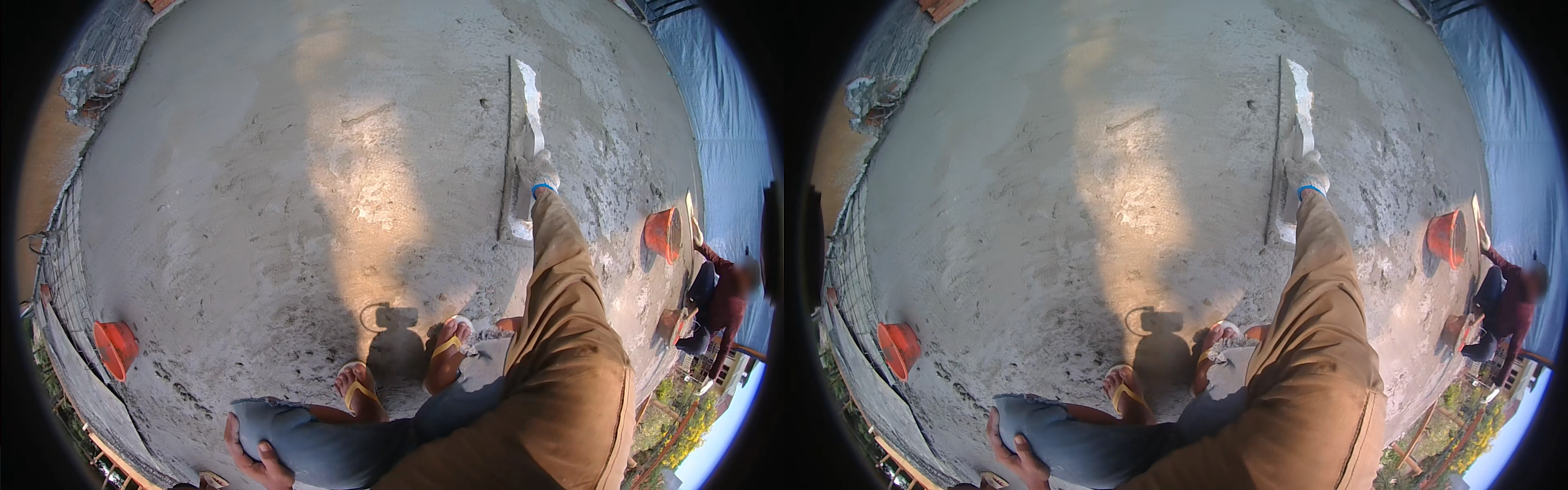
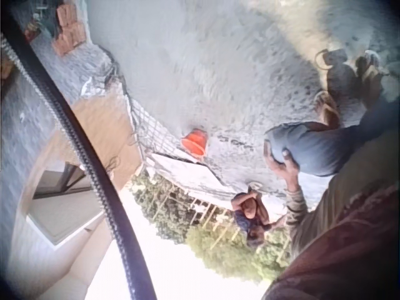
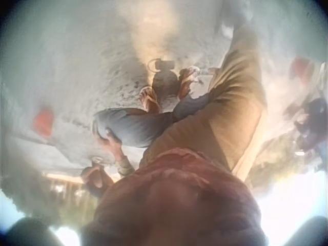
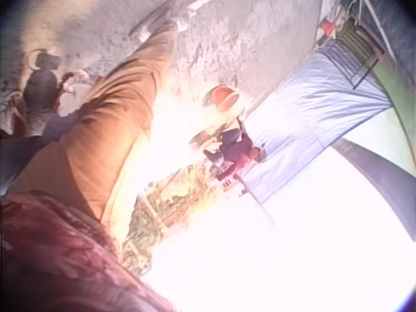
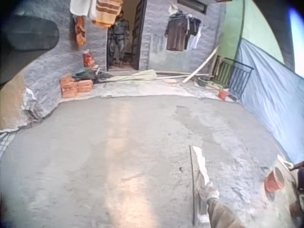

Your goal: The person uses a trowel to smooth wet concrete on a rooftop slab. They repeatedly level and finish the surface while walking across the area. Another worker is visible nearby also smoothing concrete.

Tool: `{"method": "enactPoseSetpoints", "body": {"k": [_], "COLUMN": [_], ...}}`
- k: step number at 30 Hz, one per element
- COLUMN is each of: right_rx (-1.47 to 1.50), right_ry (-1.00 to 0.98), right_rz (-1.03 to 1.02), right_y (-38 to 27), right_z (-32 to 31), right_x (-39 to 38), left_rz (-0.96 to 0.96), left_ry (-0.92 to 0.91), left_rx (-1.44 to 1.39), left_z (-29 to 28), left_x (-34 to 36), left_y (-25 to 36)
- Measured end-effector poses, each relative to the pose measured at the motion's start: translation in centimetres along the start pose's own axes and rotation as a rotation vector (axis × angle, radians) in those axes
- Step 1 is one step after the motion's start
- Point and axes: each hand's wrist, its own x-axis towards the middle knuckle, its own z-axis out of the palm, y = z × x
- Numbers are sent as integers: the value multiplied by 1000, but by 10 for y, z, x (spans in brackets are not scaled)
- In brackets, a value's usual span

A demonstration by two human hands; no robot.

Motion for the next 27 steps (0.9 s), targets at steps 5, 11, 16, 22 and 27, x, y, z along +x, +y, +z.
{"method": "enactPoseSetpoints", "body": {"k": [5,11,16,22,27], "right_rx": [23,4,-3,145,129], "right_ry": [-18,-68,-302,-588,-317], "right_rz": [84,-393,-926,-964,-909], "right_y": [99,21,-70,-108,-104], "right_z": [30,34,42,116,70], "right_x": [-62,-166,-237,-293,-221], "left_rz": [68,128,119,146,170], "left_ry": [8,-62,-66,-108,-122], "left_rx": [-108,-97,-54,9,118], "left_z": [-2,1,3,15,19], "left_x": [-8,2,5,21,23], "left_y": [-4,-11,-8,15,33]}}
